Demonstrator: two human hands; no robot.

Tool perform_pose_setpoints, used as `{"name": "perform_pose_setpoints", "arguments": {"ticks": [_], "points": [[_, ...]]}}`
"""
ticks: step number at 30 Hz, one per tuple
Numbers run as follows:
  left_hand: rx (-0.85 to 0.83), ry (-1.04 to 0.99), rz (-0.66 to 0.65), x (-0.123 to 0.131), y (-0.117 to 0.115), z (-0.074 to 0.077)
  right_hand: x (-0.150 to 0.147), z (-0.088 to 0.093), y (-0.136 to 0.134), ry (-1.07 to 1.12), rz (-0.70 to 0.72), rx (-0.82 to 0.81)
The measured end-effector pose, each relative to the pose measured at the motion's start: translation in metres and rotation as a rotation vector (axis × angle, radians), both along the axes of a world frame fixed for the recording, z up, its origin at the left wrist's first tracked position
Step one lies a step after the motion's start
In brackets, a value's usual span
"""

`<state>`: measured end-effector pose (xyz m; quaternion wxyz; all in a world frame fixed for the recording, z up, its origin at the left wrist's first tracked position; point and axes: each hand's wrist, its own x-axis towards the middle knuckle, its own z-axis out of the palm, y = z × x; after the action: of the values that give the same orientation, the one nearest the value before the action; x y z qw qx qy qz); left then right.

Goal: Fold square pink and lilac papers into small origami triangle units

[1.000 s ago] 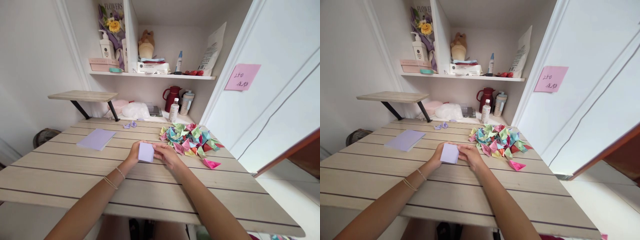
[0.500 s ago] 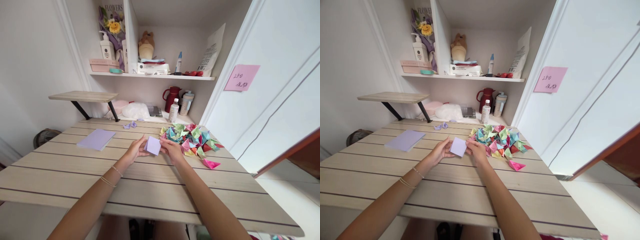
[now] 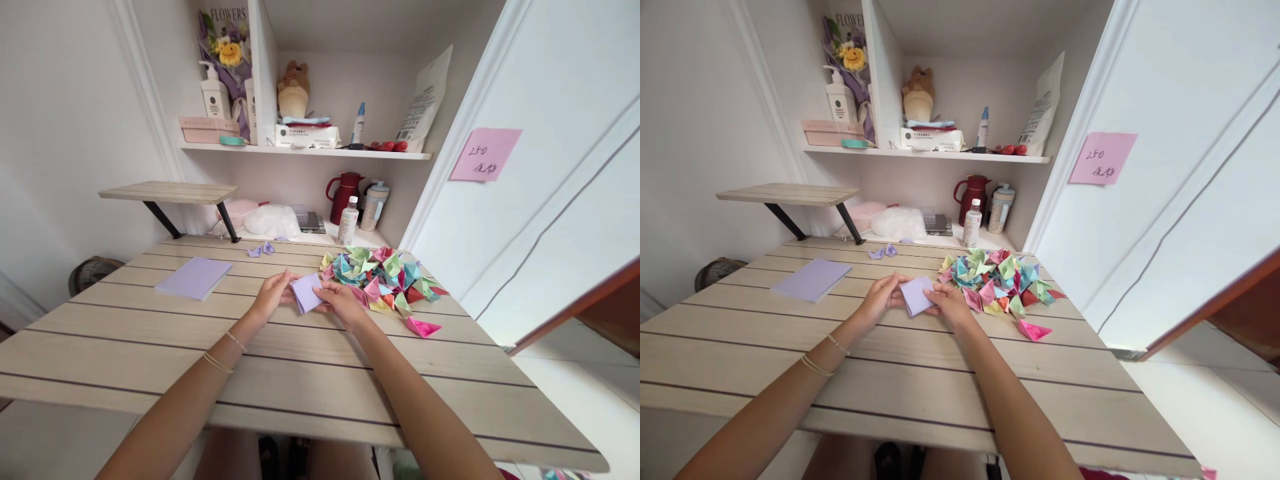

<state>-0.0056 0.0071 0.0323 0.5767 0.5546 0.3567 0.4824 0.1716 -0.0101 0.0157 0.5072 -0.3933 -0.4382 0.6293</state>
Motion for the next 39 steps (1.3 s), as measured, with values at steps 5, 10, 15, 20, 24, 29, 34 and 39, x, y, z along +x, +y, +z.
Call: {"name": "perform_pose_setpoints", "arguments": {"ticks": [5, 10, 15, 20, 24, 29, 34, 39], "points": [[0.034, -0.057, -0.065, 0.0, -0.006, 0.007, 0.008, -0.002, 0.005, 0.119, 0.05, -0.008], [0.032, -0.052, -0.01, 0.003, -0.006, 0.003, 0.009, -0.004, 0.006, 0.095, 0.058, 0.013], [0.03, -0.048, 0.003, 0.003, -0.006, 0.002, 0.008, -0.002, 0.006, 0.039, -0.025, 0.049], [0.07, -0.027, -0.02, 0.001, -0.006, 0.005, 0.009, 0.002, 0.004, 0.014, -0.023, 0.08], [0.093, -0.021, -0.011, 0.0, -0.004, 0.005, 0.009, 0.004, 0.003, 0.016, 0.041, 0.083], [0.056, -0.054, 0.024, 0.0, -0.003, 0.004, 0.009, 0.005, 0.003, 0.008, 0.047, 0.066], [0.034, -0.034, 0.05, 0.001, -0.001, 0.001, 0.007, 0.009, -0.001, -0.022, 0.011, 0.074], [0.047, 0.023, 0.016, 0.001, -0.002, -0.001, 0.003, 0.01, -0.003, -0.008, 0.043, 0.067]]}}
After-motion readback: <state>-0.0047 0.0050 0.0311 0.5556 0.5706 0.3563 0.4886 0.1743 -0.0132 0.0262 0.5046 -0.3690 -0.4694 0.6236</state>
